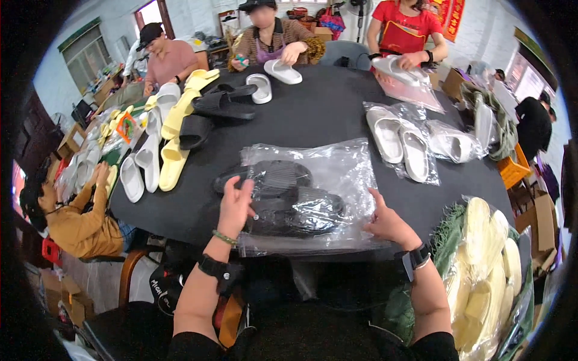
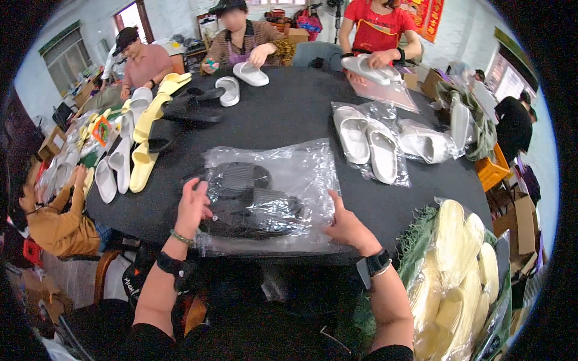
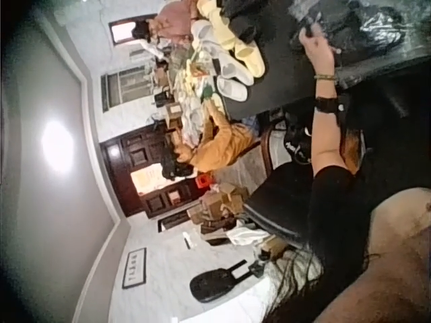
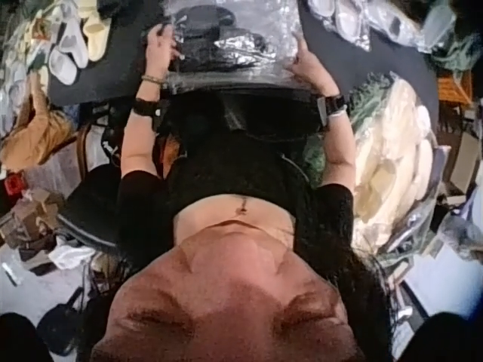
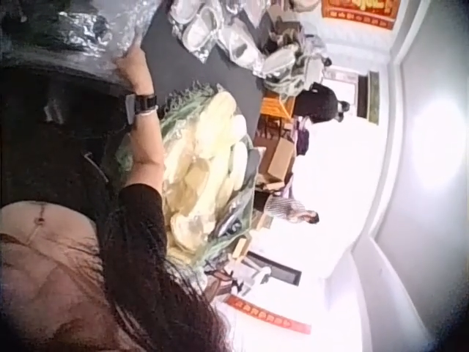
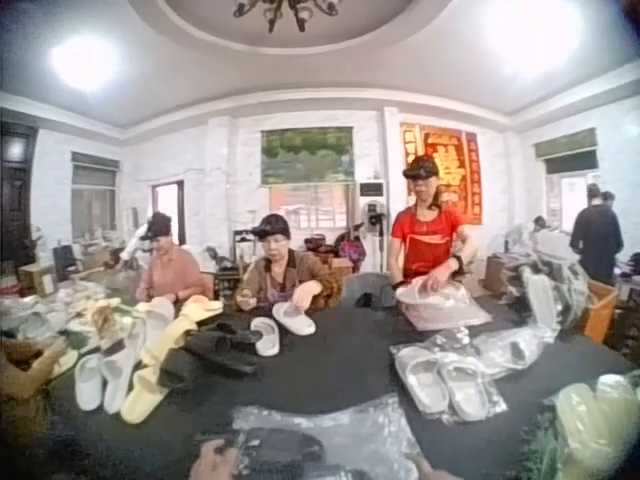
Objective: The recorder and several other workers are sorting and packaging various colors of sandals into individual plastic bags at a shared table.
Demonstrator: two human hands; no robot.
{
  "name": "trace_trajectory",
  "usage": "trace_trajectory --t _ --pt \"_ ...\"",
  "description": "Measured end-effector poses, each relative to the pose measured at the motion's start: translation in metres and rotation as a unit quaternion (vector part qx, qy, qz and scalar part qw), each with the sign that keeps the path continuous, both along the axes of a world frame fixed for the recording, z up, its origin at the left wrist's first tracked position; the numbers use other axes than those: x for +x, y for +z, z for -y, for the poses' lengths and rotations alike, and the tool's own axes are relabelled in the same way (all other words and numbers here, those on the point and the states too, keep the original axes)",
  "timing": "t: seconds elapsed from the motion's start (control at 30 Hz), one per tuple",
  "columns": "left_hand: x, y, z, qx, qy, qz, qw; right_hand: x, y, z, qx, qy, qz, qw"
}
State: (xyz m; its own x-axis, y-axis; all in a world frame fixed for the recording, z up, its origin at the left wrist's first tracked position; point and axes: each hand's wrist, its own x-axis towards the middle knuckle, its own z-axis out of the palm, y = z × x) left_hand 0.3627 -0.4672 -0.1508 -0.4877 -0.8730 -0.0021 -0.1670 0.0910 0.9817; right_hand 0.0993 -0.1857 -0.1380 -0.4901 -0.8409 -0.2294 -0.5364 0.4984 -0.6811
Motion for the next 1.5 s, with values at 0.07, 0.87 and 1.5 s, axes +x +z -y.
trace_trajectory --t 0.07,0.87,1.5 --pt "-0.002 -0.012 0.004 -0.191 0.0 0.086 0.978 -0.001 -0.004 0.002 -0.013 -0.006 0.018 1.0" --pt "-0.098 -0.051 -0.175 -0.505 -0.524 0.112 0.677 -0.108 -0.025 0.106 0.041 0.181 -0.157 0.97" --pt "0.028 0.031 0.027 -0.49 0.072 0.133 0.859 -0.042 0.013 0.04 0.125 0.267 -0.235 0.926"
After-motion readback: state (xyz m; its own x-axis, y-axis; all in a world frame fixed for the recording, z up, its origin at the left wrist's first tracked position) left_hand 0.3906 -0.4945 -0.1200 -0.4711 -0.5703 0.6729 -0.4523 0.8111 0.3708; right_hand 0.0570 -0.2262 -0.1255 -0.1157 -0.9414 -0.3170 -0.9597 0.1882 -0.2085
